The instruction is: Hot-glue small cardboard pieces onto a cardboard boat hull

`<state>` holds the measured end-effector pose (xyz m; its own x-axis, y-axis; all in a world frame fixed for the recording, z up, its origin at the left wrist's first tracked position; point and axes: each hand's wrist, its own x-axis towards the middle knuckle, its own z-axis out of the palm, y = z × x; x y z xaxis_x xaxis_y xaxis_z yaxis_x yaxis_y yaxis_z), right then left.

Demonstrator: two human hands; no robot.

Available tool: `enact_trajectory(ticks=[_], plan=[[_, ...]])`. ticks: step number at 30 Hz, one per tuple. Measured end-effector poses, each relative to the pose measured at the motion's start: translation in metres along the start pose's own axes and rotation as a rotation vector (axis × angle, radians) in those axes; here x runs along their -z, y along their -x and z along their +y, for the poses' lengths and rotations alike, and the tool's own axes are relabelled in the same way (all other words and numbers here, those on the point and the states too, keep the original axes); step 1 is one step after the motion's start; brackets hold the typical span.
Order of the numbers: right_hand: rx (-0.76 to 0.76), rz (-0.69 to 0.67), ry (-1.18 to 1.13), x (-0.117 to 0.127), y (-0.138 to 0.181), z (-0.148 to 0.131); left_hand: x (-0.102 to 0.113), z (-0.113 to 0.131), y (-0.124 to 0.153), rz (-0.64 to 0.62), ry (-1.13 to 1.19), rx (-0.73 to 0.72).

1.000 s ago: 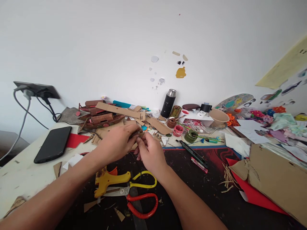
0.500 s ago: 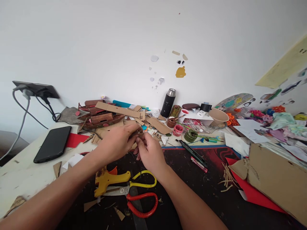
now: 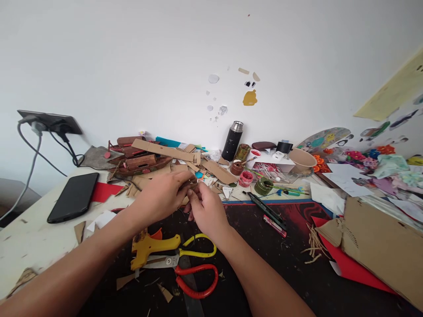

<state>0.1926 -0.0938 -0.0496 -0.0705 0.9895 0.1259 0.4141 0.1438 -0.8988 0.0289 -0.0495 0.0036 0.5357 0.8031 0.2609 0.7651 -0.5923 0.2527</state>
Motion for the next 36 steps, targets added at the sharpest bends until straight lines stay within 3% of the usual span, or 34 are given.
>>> enact_trajectory(ticks=[18,30,36], plan=[[-0.024,-0.012,0.021,0.001,0.000,-0.004,-0.002,-0.003,0.000,0.003,0.008,-0.020],[-0.075,-0.043,-0.084,-0.004,-0.003,0.008,-0.005,-0.009,-0.003,-0.018,0.105,-0.031],[-0.102,-0.065,-0.102,-0.007,-0.004,0.011,-0.006,-0.009,-0.002,-0.026,0.044,-0.040]])
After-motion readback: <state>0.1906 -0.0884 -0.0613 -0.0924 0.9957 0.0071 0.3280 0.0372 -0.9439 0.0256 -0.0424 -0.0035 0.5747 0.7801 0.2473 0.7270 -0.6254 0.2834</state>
